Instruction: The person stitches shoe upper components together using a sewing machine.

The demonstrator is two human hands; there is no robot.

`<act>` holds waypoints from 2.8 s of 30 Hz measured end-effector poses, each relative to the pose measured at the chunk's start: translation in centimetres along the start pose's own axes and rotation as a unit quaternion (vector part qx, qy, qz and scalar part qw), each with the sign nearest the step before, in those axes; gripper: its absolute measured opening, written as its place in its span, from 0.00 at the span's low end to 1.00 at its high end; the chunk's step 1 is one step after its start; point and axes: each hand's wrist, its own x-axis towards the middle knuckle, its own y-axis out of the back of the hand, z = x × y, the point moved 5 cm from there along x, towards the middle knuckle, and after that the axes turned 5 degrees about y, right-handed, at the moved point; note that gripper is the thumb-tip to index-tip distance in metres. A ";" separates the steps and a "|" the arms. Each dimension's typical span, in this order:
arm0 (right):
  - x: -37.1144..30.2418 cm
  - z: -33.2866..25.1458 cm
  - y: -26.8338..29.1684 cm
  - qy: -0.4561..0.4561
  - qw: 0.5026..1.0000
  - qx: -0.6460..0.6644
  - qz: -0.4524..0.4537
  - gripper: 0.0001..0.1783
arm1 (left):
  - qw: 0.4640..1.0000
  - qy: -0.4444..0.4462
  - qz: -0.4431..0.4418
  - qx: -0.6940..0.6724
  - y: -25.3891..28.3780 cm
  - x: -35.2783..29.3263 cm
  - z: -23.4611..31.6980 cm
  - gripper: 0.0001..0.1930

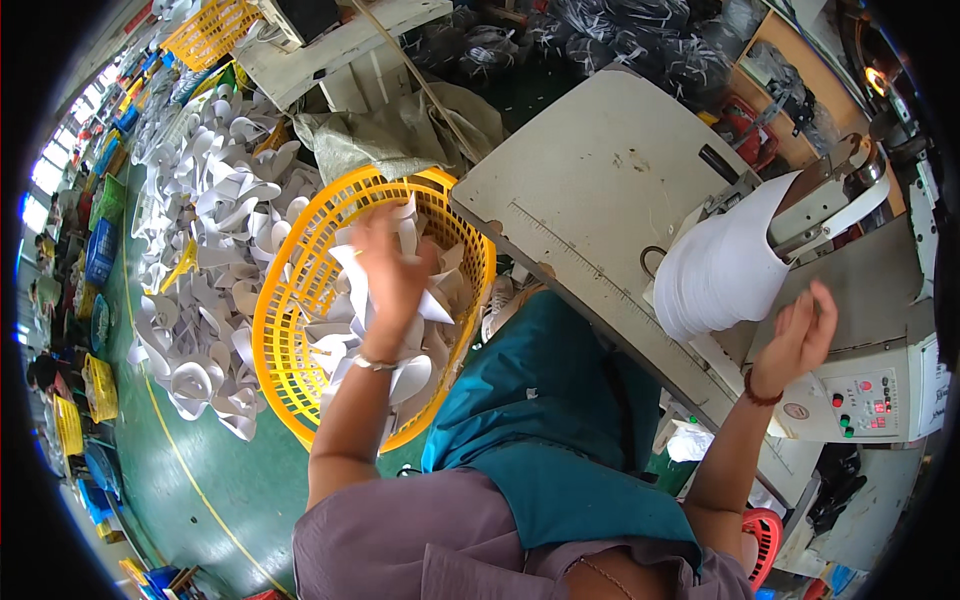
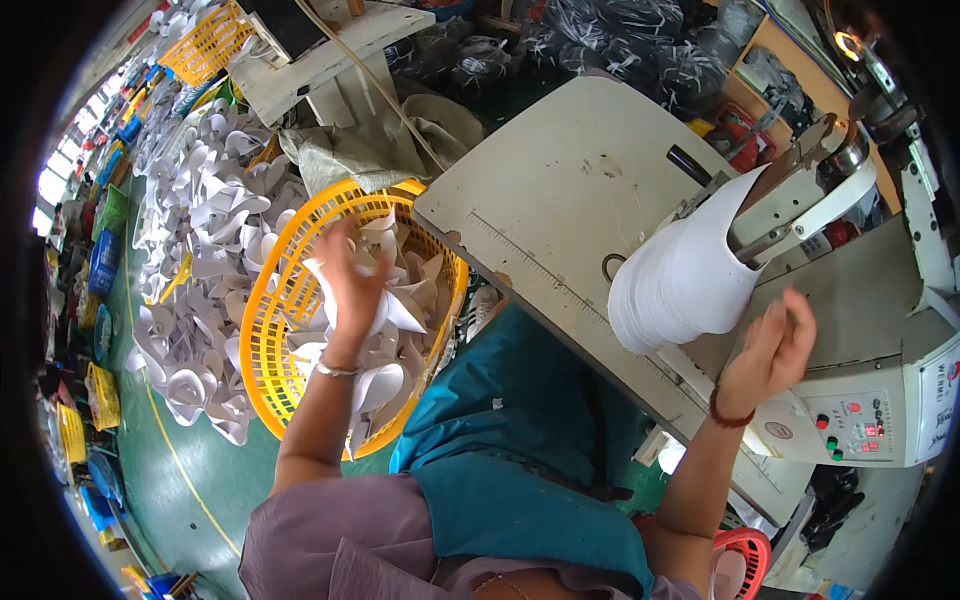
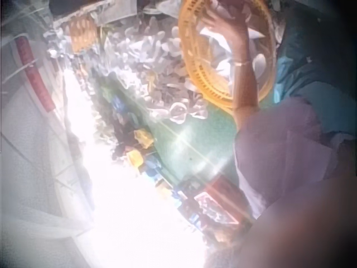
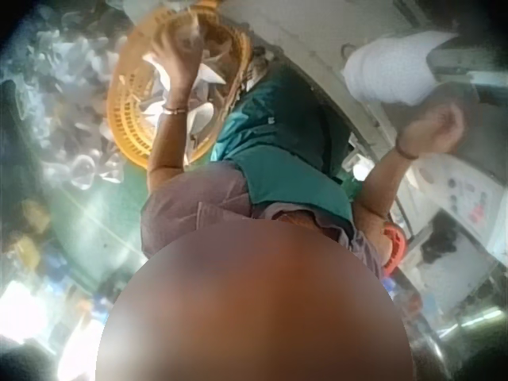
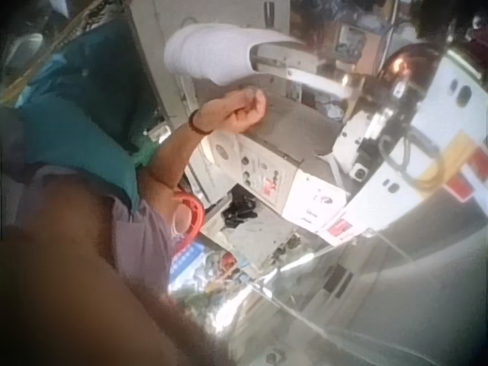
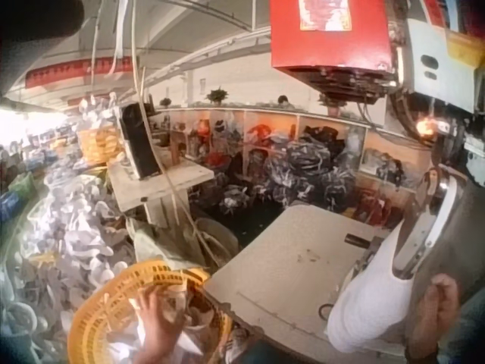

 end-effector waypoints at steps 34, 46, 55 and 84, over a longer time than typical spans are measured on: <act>-15.6 -7.7 -14.8 0.157 0.886 0.212 -0.381 0.10 | 0.883 0.292 0.035 -0.366 6.2 -1.4 -5.4 0.11; -10.5 -5.9 -8.6 -0.143 0.868 0.371 -0.299 0.15 | 0.896 -0.023 -0.439 0.070 -2.1 -8.4 0.5 0.38; -8.4 -6.0 -8.3 -0.329 0.748 0.493 -0.299 0.16 | 0.846 -0.067 -0.399 -0.347 0.2 0.1 13.7 0.24; 5.0 -8.7 -1.6 -0.257 0.809 0.447 -0.283 0.13 | 0.482 0.145 -0.615 -0.607 -3.7 6.9 34.5 0.07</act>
